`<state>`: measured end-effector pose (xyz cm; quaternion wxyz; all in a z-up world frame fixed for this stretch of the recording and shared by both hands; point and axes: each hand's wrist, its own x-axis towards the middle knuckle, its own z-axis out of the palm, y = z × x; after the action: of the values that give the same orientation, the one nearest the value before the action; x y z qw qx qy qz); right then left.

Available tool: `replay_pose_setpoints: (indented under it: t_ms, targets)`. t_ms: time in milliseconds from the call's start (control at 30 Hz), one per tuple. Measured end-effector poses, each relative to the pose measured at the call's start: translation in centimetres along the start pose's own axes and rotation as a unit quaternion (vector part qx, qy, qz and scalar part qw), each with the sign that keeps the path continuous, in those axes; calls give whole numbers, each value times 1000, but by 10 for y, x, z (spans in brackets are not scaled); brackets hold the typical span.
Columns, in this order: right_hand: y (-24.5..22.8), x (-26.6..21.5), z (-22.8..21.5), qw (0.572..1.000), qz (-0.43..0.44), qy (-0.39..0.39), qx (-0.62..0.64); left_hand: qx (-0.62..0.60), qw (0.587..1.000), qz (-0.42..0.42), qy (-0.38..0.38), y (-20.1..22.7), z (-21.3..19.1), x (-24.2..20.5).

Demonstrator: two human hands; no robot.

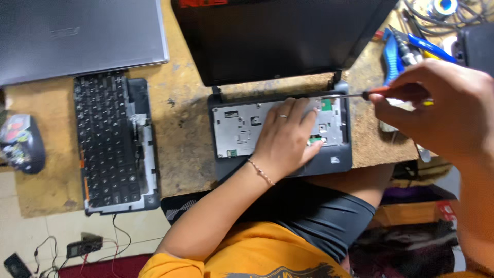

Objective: The person removes screws from the laptop chassis using a screwdriver, then detaches the keyboard ribbon cable. They place a new keyboard into the laptop and reconnect the ribbon cable.

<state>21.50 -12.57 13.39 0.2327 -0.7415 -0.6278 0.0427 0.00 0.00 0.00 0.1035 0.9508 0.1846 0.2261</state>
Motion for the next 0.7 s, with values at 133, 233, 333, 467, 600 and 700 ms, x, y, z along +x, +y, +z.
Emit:
replay_pose_setpoints:
  t_ms: [133,233,333,467,600,700]
  targets:
    - [28,1,10,995,-56,-18,-83,-22,1000,8,3,-4,3,-2]
    - [29,6,15,993,-65,-22,-94,-25,1000,2,-7,-4,1,-1]
    - [28,10,16,993,-68,-27,-92,-15,1000,-9,-18,-3,-1,0]
    - [24,14,16,993,-67,-33,-91,-22,1000,-12,-17,-2,-1,0]
    - [26,15,19,992,-69,-37,-95,-22,1000,-7,-17,-2,-6,3]
    - [25,16,20,993,-67,-33,-92,-29,999,-8,-11,-2,-4,2]
